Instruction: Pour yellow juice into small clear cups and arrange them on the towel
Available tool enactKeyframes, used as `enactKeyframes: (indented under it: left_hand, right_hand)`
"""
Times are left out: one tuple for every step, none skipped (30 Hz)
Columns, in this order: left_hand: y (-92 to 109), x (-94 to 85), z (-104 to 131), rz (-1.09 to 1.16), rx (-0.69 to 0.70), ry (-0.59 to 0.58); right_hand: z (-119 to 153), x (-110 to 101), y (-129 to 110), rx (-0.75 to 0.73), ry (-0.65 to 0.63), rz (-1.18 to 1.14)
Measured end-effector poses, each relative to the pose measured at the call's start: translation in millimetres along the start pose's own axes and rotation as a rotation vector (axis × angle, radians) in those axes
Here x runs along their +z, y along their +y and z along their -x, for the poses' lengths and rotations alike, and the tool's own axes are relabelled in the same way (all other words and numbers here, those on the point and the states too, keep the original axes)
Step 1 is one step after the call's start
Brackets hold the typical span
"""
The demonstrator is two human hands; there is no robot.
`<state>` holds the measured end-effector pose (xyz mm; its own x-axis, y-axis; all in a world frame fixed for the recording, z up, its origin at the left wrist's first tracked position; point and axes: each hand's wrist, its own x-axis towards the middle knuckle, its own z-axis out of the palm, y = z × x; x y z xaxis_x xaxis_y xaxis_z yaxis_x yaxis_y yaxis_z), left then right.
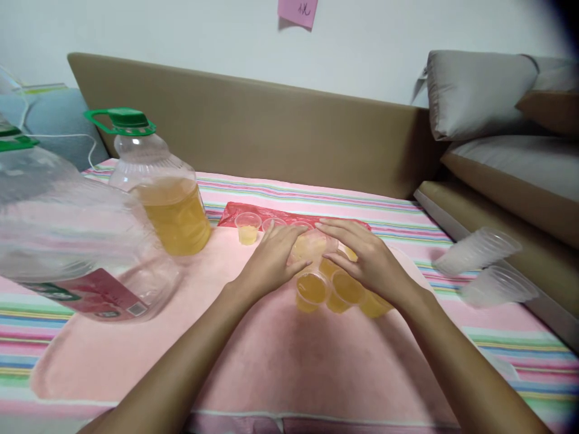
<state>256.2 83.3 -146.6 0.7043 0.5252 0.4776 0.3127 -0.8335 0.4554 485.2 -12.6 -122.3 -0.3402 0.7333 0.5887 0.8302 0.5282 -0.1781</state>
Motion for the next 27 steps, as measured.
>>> enactKeyframes:
  left_hand:
    - [0.6, 0.5, -0.1, 0.003, 0.002, 0.012]
    - [1.2, 1.0, -0.1, 0.009, -0.001, 0.021]
    - [1.5, 1.6, -0.1, 0.017, -0.007, 0.028]
    - [1.7, 2.2, 0.0, 0.024, -0.016, 0.03]
    - [1.6, 2.9, 0.2, 0.03, -0.028, 0.034]
    - [1.4, 3.5, 0.4, 0.033, -0.043, 0.039]
    - [1.0, 4.1, 0.7, 0.037, -0.056, 0.043]
    - [0.6, 4.7, 0.8, 0.041, -0.068, 0.049]
    - [0.1, 5.2, 0.9, 0.046, -0.078, 0.052]
    - [-0.3, 5.6, 1.0, 0.051, -0.084, 0.054]
    - [-0.5, 5.9, 0.9, 0.056, -0.083, 0.055]
    - [-0.6, 6.2, 0.7, 0.059, -0.078, 0.054]
    - [-0.4, 6.4, 0.5, 0.06, -0.073, 0.055]
    - [0.1, 6.6, 0.3, 0.062, -0.07, 0.057]
    - [0.6, 6.8, 0.1, 0.065, -0.072, 0.059]
    - [1.3, 7.0, -0.1, 0.069, -0.077, 0.064]
    - [1.9, 7.0, -0.3, 0.073, -0.082, 0.067]
    - [2.4, 7.1, -0.5, 0.077, -0.084, 0.069]
    - [2.8, 7.2, -0.6, 0.079, -0.083, 0.071]
    - [3.0, 7.3, -0.8, 0.081, -0.082, 0.07]
    - [2.9, 7.4, -0.9, 0.083, -0.084, 0.068]
    - [2.7, 7.6, -1.1, 0.084, -0.086, 0.067]
    - [2.3, 7.7, -1.2, 0.084, -0.088, 0.065]
    - [1.8, 7.8, -1.2, 0.083, -0.09, 0.063]
    - [1.2, 7.8, -1.3, 0.08, -0.09, 0.062]
    - [0.4, 7.6, -1.3, 0.077, -0.089, 0.06]
    - [-0.3, 7.3, -1.3, 0.072, -0.088, 0.061]
  right_hand:
    - [-0.6, 0.3, -1.3, 0.001, 0.008, -0.007]
    - [-1.0, 0.5, -2.5, 0.006, 0.021, -0.017]
    - [-1.2, 0.6, -3.7, 0.016, 0.04, -0.031]
    - [-1.1, 0.7, -4.8, 0.032, 0.057, -0.05]
    - [-0.7, 0.7, -6.0, 0.058, 0.075, -0.072]
    - [0.0, 0.8, -7.1, 0.094, 0.096, -0.099]
    - [1.1, 1.0, -8.2, 0.139, 0.125, -0.131]
    - [2.5, 1.4, -9.3, 0.184, 0.165, -0.169]
    - [4.2, 2.2, -10.4, 0.225, 0.213, -0.214]
    - [5.9, 3.1, -11.6, 0.257, 0.264, -0.259]
    - [7.5, 4.2, -12.8, 0.278, 0.313, -0.301]
    - [8.9, 5.3, -14.1, 0.291, 0.349, -0.336]
    - [9.9, 6.2, -15.6, 0.301, 0.371, -0.359]
    - [10.6, 6.7, -17.1, 0.313, 0.375, -0.368]
    - [10.7, 6.7, -18.7, 0.325, 0.354, -0.36]
    - [10.5, 6.2, -20.2, 0.333, 0.316, -0.342]
    - [9.9, 5.2, -21.7, 0.336, 0.27, -0.322]
    - [9.2, 4.1, -22.8, 0.334, 0.234, -0.311]
    - [8.6, 2.8, -23.7, 0.332, 0.22, -0.312]
    - [8.1, 1.5, -24.2, 0.33, 0.229, -0.324]
    - [7.8, 0.5, -24.3, 0.331, 0.246, -0.338]
    - [7.7, -0.2, -24.1, 0.334, 0.251, -0.347]
    - [7.8, -0.7, -23.8, 0.335, 0.24, -0.346]
    - [8.1, -0.8, -23.4, 0.336, 0.223, -0.341]
    - [8.3, -0.7, -23.1, 0.34, 0.212, -0.339]
    - [8.5, -0.3, -22.9, 0.348, 0.217, -0.344]
    - [8.5, 0.3, -23.1, 0.356, 0.23, -0.351]
